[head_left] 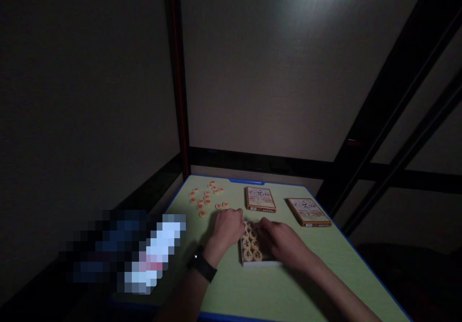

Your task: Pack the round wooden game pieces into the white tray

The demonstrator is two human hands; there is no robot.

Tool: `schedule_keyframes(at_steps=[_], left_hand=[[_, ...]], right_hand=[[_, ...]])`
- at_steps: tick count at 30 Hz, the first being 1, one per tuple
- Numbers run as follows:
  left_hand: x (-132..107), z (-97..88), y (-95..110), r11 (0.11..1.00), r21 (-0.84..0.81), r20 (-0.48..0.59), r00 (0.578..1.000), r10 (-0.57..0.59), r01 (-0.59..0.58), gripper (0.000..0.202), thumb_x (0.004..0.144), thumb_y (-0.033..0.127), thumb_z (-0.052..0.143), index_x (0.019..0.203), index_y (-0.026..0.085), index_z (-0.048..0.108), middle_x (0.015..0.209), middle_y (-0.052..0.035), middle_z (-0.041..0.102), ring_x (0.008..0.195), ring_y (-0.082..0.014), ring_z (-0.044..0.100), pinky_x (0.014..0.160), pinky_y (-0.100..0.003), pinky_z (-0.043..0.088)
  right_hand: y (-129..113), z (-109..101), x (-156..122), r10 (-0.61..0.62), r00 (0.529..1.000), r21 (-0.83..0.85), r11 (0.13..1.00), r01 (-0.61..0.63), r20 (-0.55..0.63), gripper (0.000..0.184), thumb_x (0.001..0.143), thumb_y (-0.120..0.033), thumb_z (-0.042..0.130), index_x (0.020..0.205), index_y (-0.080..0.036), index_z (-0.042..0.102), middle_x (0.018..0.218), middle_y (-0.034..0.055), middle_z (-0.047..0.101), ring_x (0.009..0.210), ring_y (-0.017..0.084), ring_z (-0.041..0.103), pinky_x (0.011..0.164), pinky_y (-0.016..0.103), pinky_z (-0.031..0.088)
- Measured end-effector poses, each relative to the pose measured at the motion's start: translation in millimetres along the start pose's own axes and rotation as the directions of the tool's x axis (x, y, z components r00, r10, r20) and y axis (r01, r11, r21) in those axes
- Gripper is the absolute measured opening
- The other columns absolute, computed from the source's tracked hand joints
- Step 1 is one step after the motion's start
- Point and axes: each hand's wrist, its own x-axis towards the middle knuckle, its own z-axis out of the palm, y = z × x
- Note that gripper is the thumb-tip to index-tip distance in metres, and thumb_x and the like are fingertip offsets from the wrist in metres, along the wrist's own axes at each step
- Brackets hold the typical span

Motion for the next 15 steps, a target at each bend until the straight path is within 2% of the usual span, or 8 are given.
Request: schedule_keyframes(at_steps=[3,6,11,15], left_hand=[[0,1.5,-1,1.000,-0.003,-0.008,1.000,0.007,-0.007,0.032,0.091,0.016,0.041,0.103,0.018,0.070,0.098,-0.0150,0.075,0.094,-0.0250,0.072,0.081,-0.033,0.053],[0,2.5,0,1.000,-0.021,-0.004,1.000,0.023,-0.023,0.031,0.091,0.016,0.041,0.101,0.018,0.070,0.097,-0.0153,0.075,0.093,-0.0258,0.072,0.081,-0.035,0.053],[-1,-0.1,2,0.999,-0.038,-0.005,1.000,0.029,-0.030,0.032,0.092,0.016,0.040,0.104,0.018,0.070,0.098,-0.0145,0.075,0.093,-0.0246,0.071,0.082,-0.034,0.053],[2,-10.3,-8,0.995,-0.034,-0.084,0.992,-0.096,0.094,0.033,0.090,0.012,0.040,0.105,0.015,0.069,0.099,-0.0151,0.073,0.094,-0.0248,0.070,0.082,-0.034,0.053]], right_hand=[[3,-5,18,0.030,1.000,-0.026,0.999,-0.030,0.006,0.022,0.089,-0.008,0.047,0.107,-0.017,0.054,0.101,0.0132,0.073,0.088,0.022,0.065,0.067,0.027,0.031],[2,-2,32,0.007,1.000,-0.028,1.000,-0.006,0.024,0.025,0.088,-0.007,0.048,0.111,-0.016,0.051,0.103,0.0144,0.072,0.089,0.022,0.065,0.068,0.027,0.031],[2,3,36,-0.020,1.000,-0.017,1.000,0.020,0.018,0.028,0.086,-0.003,0.046,0.110,-0.017,0.051,0.101,0.0135,0.072,0.087,0.021,0.064,0.066,0.027,0.031],[3,-9,38,0.018,1.000,-0.033,0.999,-0.018,0.015,0.034,0.081,-0.001,0.048,0.111,-0.016,0.052,0.092,0.0100,0.072,0.078,0.019,0.061,0.062,0.026,0.029]])
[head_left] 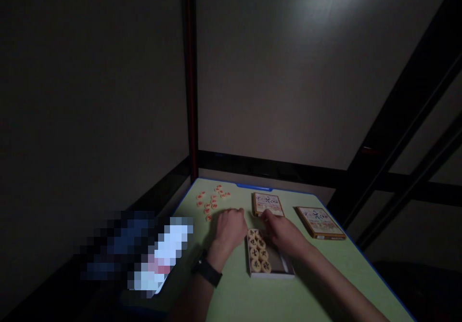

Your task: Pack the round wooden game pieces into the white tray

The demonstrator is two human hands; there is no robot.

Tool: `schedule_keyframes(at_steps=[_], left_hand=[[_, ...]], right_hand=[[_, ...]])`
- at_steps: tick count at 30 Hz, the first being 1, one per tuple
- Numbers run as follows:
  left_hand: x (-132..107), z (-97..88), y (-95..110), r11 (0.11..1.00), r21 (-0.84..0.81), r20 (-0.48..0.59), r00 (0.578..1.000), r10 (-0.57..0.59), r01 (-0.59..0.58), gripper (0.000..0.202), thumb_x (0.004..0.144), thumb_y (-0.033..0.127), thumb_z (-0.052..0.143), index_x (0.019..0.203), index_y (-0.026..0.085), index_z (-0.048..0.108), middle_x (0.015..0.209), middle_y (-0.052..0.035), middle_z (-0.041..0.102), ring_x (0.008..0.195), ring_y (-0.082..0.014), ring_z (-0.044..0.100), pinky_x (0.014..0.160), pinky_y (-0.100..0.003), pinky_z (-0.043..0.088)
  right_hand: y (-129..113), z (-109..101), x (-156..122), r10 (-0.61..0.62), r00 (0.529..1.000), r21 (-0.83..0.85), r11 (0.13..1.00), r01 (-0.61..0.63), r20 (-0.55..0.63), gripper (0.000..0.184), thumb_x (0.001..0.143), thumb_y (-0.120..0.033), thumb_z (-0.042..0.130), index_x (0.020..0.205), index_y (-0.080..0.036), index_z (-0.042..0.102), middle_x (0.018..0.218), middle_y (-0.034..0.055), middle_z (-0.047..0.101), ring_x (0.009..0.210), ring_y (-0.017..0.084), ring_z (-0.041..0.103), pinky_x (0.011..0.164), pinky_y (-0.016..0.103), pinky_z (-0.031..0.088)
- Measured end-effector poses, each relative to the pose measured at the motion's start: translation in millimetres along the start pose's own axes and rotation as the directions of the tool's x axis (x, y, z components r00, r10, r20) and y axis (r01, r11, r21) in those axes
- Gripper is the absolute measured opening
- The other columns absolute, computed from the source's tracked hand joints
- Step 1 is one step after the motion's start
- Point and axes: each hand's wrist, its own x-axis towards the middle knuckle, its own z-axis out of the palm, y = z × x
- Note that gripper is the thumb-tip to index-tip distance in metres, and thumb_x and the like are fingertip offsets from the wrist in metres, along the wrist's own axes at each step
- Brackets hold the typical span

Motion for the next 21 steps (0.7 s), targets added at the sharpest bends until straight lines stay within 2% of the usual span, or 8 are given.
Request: schedule_keyframes(at_steps=[3,6,10,13,16,19,21], left_hand=[[6,-9.3,-19,0.987,-0.020,-0.090,0.983,-0.158,0.156,0.031,0.092,0.014,0.041,0.106,0.013,0.069,0.108,-0.0161,0.069,0.097,-0.0244,0.068,0.082,-0.032,0.052],[9,-12.7,-38,0.955,-0.013,-0.123,0.947,-0.297,0.298,0.029,0.092,0.020,0.047,0.113,0.012,0.066,0.117,-0.0181,0.063,0.102,-0.0248,0.066,0.081,-0.030,0.052],[11,-4.7,-51,0.905,-0.005,-0.037,0.905,-0.425,0.425,0.031,0.092,0.028,0.054,0.118,0.013,0.062,0.120,-0.0181,0.057,0.099,-0.0258,0.067,0.079,-0.033,0.053],[13,3.0,-52,0.906,-0.014,0.003,0.907,-0.422,0.422,0.032,0.092,0.026,0.055,0.120,0.012,0.060,0.121,-0.0187,0.055,0.098,-0.0248,0.068,0.080,-0.033,0.053],[14,5.2,-52,0.921,-0.039,-0.014,0.921,-0.388,0.388,0.030,0.091,0.019,0.055,0.120,0.011,0.059,0.120,-0.0185,0.056,0.096,-0.0230,0.068,0.080,-0.030,0.051],[14,3.8,-51,0.921,-0.068,-0.039,0.922,-0.386,0.383,0.028,0.090,0.015,0.054,0.116,0.010,0.061,0.117,-0.0175,0.058,0.092,-0.0214,0.067,0.076,-0.029,0.051],[14,4.6,-47,0.924,-0.059,-0.100,0.919,-0.382,0.377,0.026,0.090,0.013,0.052,0.113,0.010,0.064,0.113,-0.0165,0.060,0.092,-0.0220,0.066,0.076,-0.030,0.051]], right_hand=[[0,-10,15,-0.032,0.999,0.015,0.999,0.033,-0.032,0.028,0.083,-0.003,0.048,0.107,-0.016,0.056,0.086,0.0077,0.071,0.074,0.017,0.060,0.062,0.025,0.029],[-3,-11,44,-0.135,0.989,0.029,0.990,0.137,-0.055,0.023,0.084,-0.005,0.051,0.099,-0.017,0.062,0.087,0.0073,0.071,0.077,0.017,0.061,0.065,0.024,0.032],[-17,1,88,-0.265,0.964,0.064,0.963,0.263,0.035,0.037,0.075,-0.009,0.062,0.112,-0.014,0.065,0.096,0.0098,0.073,0.087,0.020,0.064,0.070,0.024,0.039],[-30,14,113,-0.324,0.940,0.100,0.944,0.315,0.102,0.041,0.070,-0.008,0.066,0.111,-0.014,0.068,0.098,0.0092,0.073,0.089,0.021,0.066,0.074,0.025,0.043],[-35,21,130,-0.342,0.929,0.134,0.936,0.325,0.143,0.040,0.069,-0.008,0.068,0.108,-0.015,0.069,0.089,0.0049,0.075,0.083,0.019,0.067,0.073,0.024,0.045],[-29,18,150,-0.345,0.919,0.167,0.934,0.316,0.189,0.044,0.066,-0.011,0.074,0.110,-0.016,0.069,0.079,0.0008,0.074,0.073,0.017,0.068,0.069,0.023,0.048],[-23,14,167,-0.324,0.927,0.166,0.941,0.295,0.190,0.042,0.072,-0.013,0.072,0.114,-0.016,0.068,0.076,0.0009,0.074,0.067,0.016,0.068,0.066,0.024,0.049]])
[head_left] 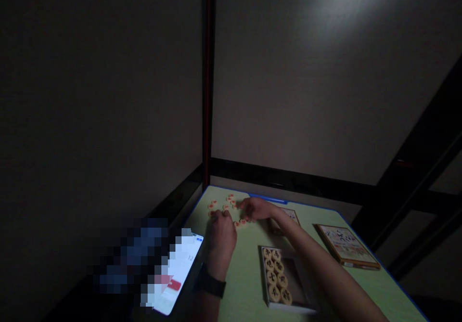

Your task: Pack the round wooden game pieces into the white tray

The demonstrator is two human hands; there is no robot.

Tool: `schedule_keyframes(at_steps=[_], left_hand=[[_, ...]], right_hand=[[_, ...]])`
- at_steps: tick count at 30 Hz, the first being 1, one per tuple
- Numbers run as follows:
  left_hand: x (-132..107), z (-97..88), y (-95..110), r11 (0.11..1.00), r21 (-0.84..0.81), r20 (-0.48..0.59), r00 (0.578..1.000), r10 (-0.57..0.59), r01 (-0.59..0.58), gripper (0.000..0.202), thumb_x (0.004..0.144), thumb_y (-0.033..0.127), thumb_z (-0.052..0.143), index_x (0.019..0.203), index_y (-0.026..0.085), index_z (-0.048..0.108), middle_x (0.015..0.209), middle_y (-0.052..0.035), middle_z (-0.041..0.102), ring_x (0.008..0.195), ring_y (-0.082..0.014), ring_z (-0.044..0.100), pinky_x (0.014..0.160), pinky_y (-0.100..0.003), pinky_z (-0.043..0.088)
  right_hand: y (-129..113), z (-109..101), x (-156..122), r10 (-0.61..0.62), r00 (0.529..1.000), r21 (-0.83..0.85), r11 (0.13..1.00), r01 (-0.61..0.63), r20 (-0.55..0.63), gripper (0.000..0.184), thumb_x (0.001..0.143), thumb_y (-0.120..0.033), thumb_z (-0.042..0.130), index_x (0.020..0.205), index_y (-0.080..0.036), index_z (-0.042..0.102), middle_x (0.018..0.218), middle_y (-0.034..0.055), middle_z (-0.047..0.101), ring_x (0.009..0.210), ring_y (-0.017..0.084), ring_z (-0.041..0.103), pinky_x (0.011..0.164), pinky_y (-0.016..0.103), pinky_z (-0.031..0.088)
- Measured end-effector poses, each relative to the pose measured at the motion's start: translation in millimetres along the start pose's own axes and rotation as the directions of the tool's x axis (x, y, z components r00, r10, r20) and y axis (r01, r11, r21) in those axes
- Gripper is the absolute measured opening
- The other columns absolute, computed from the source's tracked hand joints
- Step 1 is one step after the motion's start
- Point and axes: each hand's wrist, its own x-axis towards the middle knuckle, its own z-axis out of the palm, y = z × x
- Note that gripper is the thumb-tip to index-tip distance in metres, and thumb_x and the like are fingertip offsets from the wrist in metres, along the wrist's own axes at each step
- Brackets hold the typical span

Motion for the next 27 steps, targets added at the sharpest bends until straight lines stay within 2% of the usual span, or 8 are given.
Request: schedule_keyframes(at_steps=[4,6,8,10,13,16,22,27], left_hand=[[-5,14.3,10,0.984,0.069,-0.195,0.965,0.176,-0.165,0.024,0.093,0.020,0.052,0.108,0.014,0.069,0.107,-0.0137,0.065,0.110,-0.0283,0.058,0.095,-0.043,0.047],[-6,27.0,13,0.957,0.053,-0.223,0.931,0.289,-0.284,0.028,0.096,0.027,0.049,0.113,0.019,0.070,0.117,-0.0108,0.066,0.119,-0.0292,0.053,0.104,-0.051,0.042],[-5,40.1,13,0.921,0.028,-0.237,0.893,0.383,-0.388,0.035,0.098,0.037,0.047,0.128,0.030,0.063,0.136,-0.0045,0.060,0.135,-0.0315,0.040,0.115,-0.063,0.025],[-2,50.3,11,0.908,0.002,-0.192,0.891,0.412,-0.419,0.038,0.099,0.042,0.042,0.133,0.036,0.060,0.146,0.0013,0.053,0.143,-0.0333,0.031,0.116,-0.071,0.014],[2,57.8,5,0.916,-0.035,-0.104,0.913,0.395,-0.400,0.040,0.101,0.044,0.036,0.132,0.039,0.060,0.150,0.0044,0.049,0.146,-0.0340,0.026,0.115,-0.074,0.010],[2,58.2,1,0.933,-0.051,-0.076,0.933,0.351,-0.355,0.039,0.101,0.041,0.036,0.131,0.038,0.061,0.151,0.0032,0.048,0.146,-0.0332,0.028,0.115,-0.074,0.013],[1,48.9,-2,0.952,-0.035,-0.122,0.947,0.297,-0.303,0.033,0.098,0.035,0.045,0.124,0.030,0.064,0.148,-0.0034,0.051,0.144,-0.0324,0.031,0.116,-0.072,0.013],[2,40.3,0,0.974,0.002,-0.178,0.958,0.224,-0.227,0.038,0.092,0.038,0.055,0.126,0.023,0.063,0.142,-0.0109,0.054,0.143,-0.0357,0.030,0.115,-0.071,0.015]], right_hand=[[12,-11,38,0.047,0.993,-0.063,0.997,-0.054,-0.112,0.043,0.089,-0.022,0.058,0.132,-0.017,0.059,0.109,0.0113,0.072,0.095,0.022,0.068,0.083,0.030,0.049],[12,-9,58,0.057,0.989,-0.101,0.992,-0.072,-0.138,0.044,0.093,-0.026,0.053,0.137,-0.022,0.055,0.125,0.0126,0.065,0.106,0.023,0.065,0.091,0.031,0.047],[8,-4,73,0.069,0.990,-0.136,0.987,-0.086,-0.125,0.042,0.096,-0.030,0.050,0.137,-0.026,0.057,0.129,0.0115,0.061,0.105,0.022,0.065,0.091,0.031,0.047],[4,1,83,0.077,0.992,-0.170,0.981,-0.093,-0.100,0.038,0.097,-0.032,0.048,0.133,-0.027,0.059,0.126,0.0110,0.061,0.100,0.022,0.067,0.087,0.033,0.048],[-2,7,89,0.065,0.995,-0.214,0.974,-0.080,-0.077,0.033,0.096,-0.032,0.048,0.126,-0.027,0.063,0.122,0.0110,0.063,0.097,0.025,0.068,0.083,0.034,0.048],[-6,9,87,0.041,0.996,-0.236,0.970,-0.058,-0.076,0.031,0.097,-0.032,0.046,0.122,-0.025,0.062,0.120,0.0121,0.065,0.100,0.026,0.066,0.082,0.034,0.046],[-16,11,83,-0.035,0.998,-0.212,0.977,0.024,-0.049,0.024,0.098,-0.028,0.044,0.109,-0.021,0.064,0.113,0.0098,0.069,0.099,0.022,0.064,0.079,0.028,0.042],[-19,14,85,-0.070,0.998,-0.151,0.986,0.070,0.009,0.015,0.087,-0.014,0.053,0.096,-0.020,0.065,0.096,0.0040,0.070,0.084,0.017,0.064,0.070,0.023,0.042]])
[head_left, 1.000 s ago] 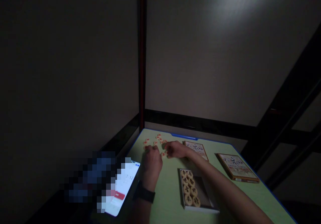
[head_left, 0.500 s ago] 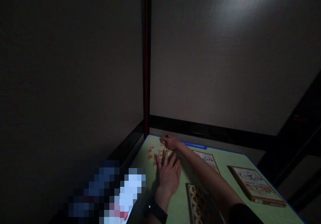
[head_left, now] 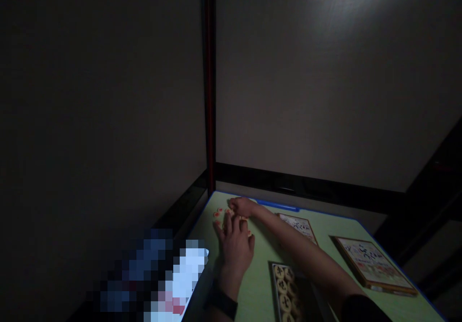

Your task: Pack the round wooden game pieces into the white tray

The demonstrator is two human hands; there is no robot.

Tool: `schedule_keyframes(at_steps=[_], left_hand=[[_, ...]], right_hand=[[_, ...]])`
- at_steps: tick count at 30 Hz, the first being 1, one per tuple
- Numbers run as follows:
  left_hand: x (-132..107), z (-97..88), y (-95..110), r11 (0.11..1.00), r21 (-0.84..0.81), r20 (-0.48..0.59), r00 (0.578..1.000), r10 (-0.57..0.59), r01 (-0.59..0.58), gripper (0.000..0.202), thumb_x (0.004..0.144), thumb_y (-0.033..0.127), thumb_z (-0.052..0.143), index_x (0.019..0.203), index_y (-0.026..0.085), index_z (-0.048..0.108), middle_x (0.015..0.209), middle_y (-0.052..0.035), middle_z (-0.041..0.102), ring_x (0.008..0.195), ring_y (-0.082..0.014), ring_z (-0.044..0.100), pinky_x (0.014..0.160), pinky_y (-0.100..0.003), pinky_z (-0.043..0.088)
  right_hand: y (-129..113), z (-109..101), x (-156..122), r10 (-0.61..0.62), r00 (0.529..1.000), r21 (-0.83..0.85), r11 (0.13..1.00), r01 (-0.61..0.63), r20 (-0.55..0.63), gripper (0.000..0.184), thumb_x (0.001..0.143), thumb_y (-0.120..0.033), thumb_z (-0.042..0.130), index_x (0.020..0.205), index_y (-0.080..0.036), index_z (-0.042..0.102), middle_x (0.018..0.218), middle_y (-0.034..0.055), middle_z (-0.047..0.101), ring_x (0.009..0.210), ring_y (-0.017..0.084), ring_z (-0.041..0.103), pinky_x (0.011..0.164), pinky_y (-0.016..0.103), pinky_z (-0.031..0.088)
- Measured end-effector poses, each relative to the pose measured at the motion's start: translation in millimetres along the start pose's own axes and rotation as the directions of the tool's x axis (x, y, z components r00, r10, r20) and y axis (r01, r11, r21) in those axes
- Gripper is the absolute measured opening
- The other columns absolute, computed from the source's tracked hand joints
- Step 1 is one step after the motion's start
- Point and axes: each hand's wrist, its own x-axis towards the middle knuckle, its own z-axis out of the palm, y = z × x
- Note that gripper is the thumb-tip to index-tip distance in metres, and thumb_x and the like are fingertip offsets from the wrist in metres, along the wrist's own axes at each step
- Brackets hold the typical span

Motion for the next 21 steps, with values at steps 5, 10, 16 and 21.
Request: schedule_keyframes(at_steps=[5,10,16,21], left_hand=[[1,1.2,1,0.994,0.038,0.014,0.994,-0.106,0.106,0.046,0.090,0.043,0.058,0.129,0.019,0.062,0.142,-0.0154,0.052,0.140,-0.0402,0.032,0.109,-0.075,0.021],[0,5.7,0,0.994,0.015,0.030,0.994,-0.107,0.106,0.047,0.092,0.044,0.054,0.135,0.025,0.059,0.146,-0.0128,0.050,0.141,-0.0411,0.031,0.109,-0.075,0.021],[0,9.3,-1,0.994,-0.022,0.004,0.994,-0.107,0.107,0.043,0.093,0.042,0.051,0.132,0.028,0.062,0.146,-0.0101,0.052,0.142,-0.0417,0.029,0.111,-0.074,0.019],[0,11.0,-3,0.995,-0.038,-0.023,0.996,-0.090,0.089,0.040,0.093,0.041,0.053,0.128,0.027,0.066,0.141,-0.0087,0.057,0.141,-0.0385,0.033,0.116,-0.069,0.014]], right_hand=[[3,-2,8,-0.031,0.999,0.071,0.997,0.028,0.041,0.028,0.082,-0.003,0.050,0.098,-0.020,0.066,0.075,-0.0020,0.067,0.063,0.013,0.062,0.063,0.022,0.045],[-6,5,25,-0.151,0.985,0.110,0.981,0.160,-0.084,0.028,0.094,-0.017,0.050,0.115,-0.021,0.066,0.109,0.0057,0.070,0.102,0.018,0.061,0.089,0.028,0.046],[-14,21,41,-0.275,0.955,0.141,0.947,0.290,-0.114,0.024,0.093,-0.021,0.054,0.107,-0.019,0.073,0.106,0.0061,0.069,0.100,0.019,0.058,0.091,0.029,0.045],[-19,24,44,-0.314,0.939,0.154,0.930,0.335,-0.141,0.020,0.088,-0.024,0.061,0.102,-0.019,0.075,0.096,0.0066,0.068,0.097,0.021,0.056,0.093,0.033,0.043]])
